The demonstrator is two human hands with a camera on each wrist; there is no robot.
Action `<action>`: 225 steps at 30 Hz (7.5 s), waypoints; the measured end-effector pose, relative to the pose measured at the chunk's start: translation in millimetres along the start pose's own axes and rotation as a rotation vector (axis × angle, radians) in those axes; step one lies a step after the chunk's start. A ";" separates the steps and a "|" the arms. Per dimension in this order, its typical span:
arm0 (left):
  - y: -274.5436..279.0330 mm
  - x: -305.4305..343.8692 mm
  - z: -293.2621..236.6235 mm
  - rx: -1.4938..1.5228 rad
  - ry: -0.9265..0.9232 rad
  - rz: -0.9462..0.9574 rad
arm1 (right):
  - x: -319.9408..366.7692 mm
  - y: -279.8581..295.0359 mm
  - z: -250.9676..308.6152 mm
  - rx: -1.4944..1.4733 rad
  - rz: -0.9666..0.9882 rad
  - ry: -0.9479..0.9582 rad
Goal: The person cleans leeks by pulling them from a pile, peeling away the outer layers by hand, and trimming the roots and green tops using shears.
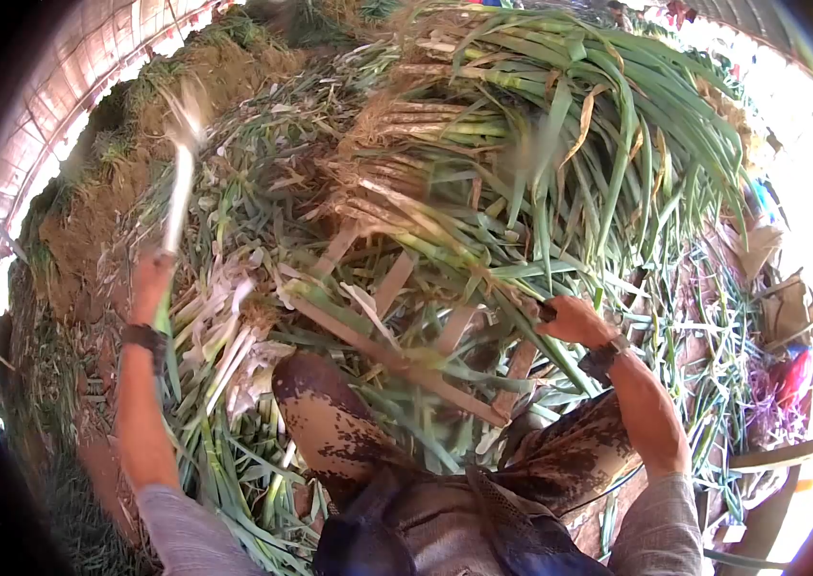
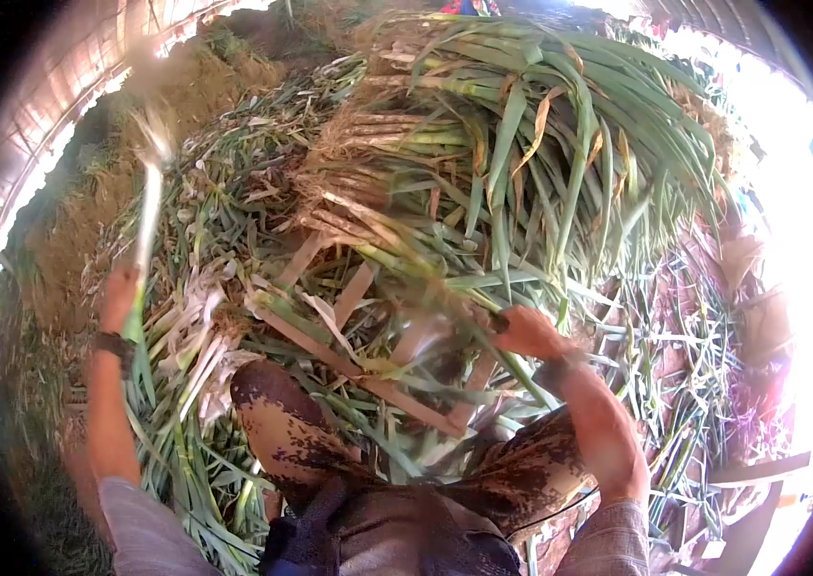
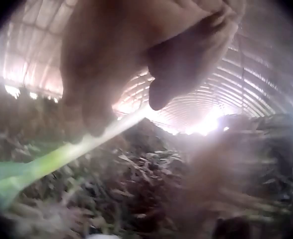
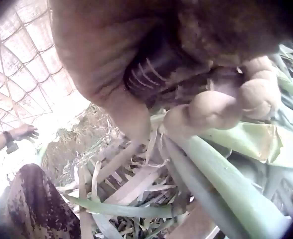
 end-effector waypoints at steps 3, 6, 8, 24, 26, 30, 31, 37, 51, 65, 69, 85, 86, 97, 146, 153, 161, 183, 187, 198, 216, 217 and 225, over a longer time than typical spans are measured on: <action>-114.4 48.8 -80.3 0.593 0.165 0.530 | -13.5 6.0 -2.4 -0.005 -0.106 -0.022; -148.5 86.5 -215.4 0.729 0.114 0.648 | -21.2 -3.9 0.1 0.078 -0.062 -0.030; -199.7 87.1 -268.4 0.684 -0.086 0.762 | -19.8 -0.6 5.2 0.078 -0.075 -0.012; -334.7 74.5 -474.4 0.080 -0.683 0.520 | 14.8 22.2 -7.1 -0.077 -0.192 0.021; -334.1 83.5 -472.6 0.160 -0.714 0.428 | 8.9 13.8 -12.7 -0.085 -0.117 0.047; -324.3 126.5 -464.3 0.302 -0.800 0.351 | 14.2 26.5 -3.1 -0.121 -0.228 0.131; -317.9 137.5 -455.9 0.296 -0.797 0.356 | 12.9 22.8 -3.0 -0.105 -0.172 0.143; -252.8 181.5 -405.5 0.597 -0.917 0.303 | 23.4 -2.0 9.5 -0.039 0.148 0.146; -347.7 230.1 -297.7 1.227 0.313 0.920 | 31.2 -12.4 35.9 0.163 0.140 0.148; -393.1 210.5 -342.6 1.604 0.640 0.817 | 14.2 1.0 9.9 0.175 -0.028 0.023; -357.5 208.5 -348.1 1.728 0.698 0.652 | 22.6 -5.4 12.9 0.211 0.035 0.128; -344.2 243.5 -305.4 1.567 0.771 0.844 | 40.8 -31.2 19.6 0.355 -0.010 0.191; -341.6 244.5 -305.8 1.539 0.813 0.845 | 36.7 -35.0 18.5 0.326 0.101 0.119; -339.3 262.2 -317.5 1.530 0.765 0.836 | 11.2 -34.1 36.9 0.188 0.054 0.110; -309.6 293.5 -386.5 1.912 0.262 1.128 | 2.7 12.4 106.7 0.090 -0.318 0.368; -332.9 288.0 -357.7 1.649 0.350 0.947 | 16.8 7.4 116.3 0.081 -0.155 0.379; -320.1 285.6 -363.9 1.691 0.422 0.957 | 3.0 -20.0 122.3 0.185 -0.196 0.484; -290.3 199.2 -285.7 1.909 0.834 0.396 | 18.0 7.7 109.7 -0.031 -0.095 0.346; -302.8 176.4 -242.1 1.729 0.791 0.292 | 18.2 -9.9 90.2 0.139 0.012 0.342; -302.6 178.7 -221.0 1.686 0.873 0.169 | 31.0 -8.4 70.6 0.282 -0.168 0.292; -279.7 179.7 -234.6 1.618 0.782 0.167 | 16.7 -30.9 61.2 0.237 -0.139 0.267; -276.9 179.3 -238.2 1.629 0.771 0.180 | 16.1 -32.0 63.9 0.225 -0.105 0.253; -291.2 177.4 -241.5 1.682 0.763 0.268 | 11.5 -32.7 66.4 0.236 -0.157 0.252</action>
Point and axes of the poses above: each hand's wrist, its own x-axis away from the middle knuckle, its own y-axis out of the back of the hand, z = x × y, the point moved 9 cm from there along -x, towards the middle knuckle, and after that the axes turned 2 degrees about z, right-handed, at the moved point
